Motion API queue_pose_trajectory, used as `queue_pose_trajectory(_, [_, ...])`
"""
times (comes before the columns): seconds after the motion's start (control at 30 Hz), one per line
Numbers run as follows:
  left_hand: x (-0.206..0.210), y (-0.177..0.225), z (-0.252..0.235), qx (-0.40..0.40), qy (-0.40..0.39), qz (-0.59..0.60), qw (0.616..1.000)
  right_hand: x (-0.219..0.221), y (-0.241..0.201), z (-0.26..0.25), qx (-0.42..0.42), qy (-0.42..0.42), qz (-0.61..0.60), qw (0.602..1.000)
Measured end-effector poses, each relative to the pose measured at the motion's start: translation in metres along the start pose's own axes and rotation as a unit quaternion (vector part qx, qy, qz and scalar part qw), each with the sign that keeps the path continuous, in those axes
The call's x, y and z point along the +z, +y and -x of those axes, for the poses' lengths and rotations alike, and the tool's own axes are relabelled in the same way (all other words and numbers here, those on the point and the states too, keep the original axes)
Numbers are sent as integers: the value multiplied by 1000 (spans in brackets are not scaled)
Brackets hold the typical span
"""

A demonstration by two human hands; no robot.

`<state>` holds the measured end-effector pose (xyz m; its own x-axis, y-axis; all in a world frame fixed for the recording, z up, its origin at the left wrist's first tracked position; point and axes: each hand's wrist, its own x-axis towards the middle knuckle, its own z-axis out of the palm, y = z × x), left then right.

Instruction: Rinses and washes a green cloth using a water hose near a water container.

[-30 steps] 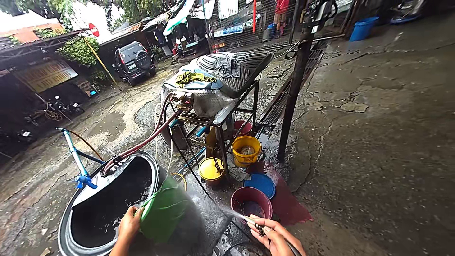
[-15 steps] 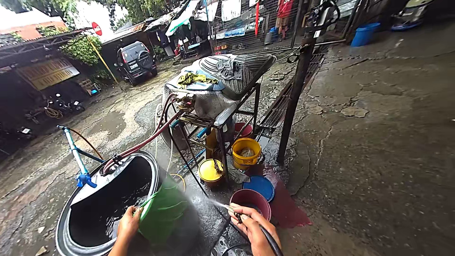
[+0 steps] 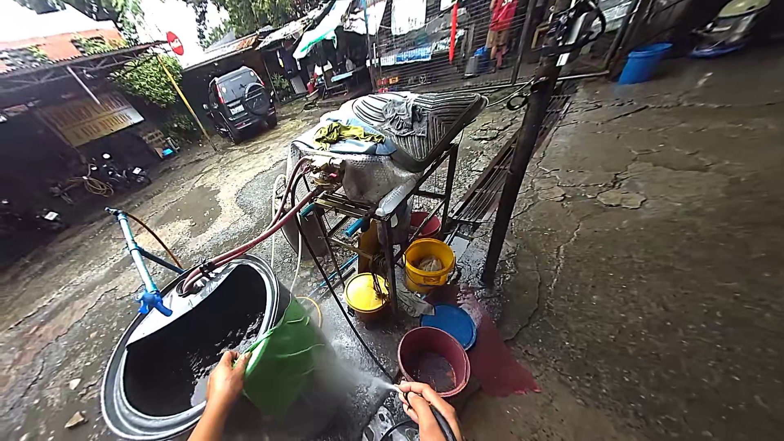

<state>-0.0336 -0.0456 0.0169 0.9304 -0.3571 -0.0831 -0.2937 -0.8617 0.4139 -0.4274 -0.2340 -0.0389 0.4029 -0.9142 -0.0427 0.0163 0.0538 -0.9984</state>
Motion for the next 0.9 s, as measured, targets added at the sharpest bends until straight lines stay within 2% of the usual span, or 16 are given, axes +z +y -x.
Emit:
queue_pose_trajectory(0.1, [-1,0,1,-1,-2,1,1000,-2,-16,2,2,4,-2,1000])
queue_pose_trajectory(0.23, [1,1,2,-1,-5,8,1000,-8,-5,-6,33,14,27,999])
queue_pose_trajectory(0.33, [-3,2,3,4,-3,26,1000,-10,-31,3,77,-35,-42,996])
queue_pose_trajectory(0.4, [-2,-4,3,16,-2,47,999,-7,-41,13,74,-63,-33,995])
queue_pose_trajectory(0.5, [1,-8,-1,28,-15,75,997,3,-30,14,59,-47,13,997])
queue_pose_trajectory(0.6, [-2,-15,-1,42,-22,123,991,11,-23,26,83,-68,8,994])
queue_pose_trajectory(0.73, [-6,-27,-4,65,-54,174,981,24,-19,50,63,-57,4,996])
queue_pose_trajectory(0.9, [-15,-46,-8,82,-115,266,954,46,-51,98,54,-162,-33,985])
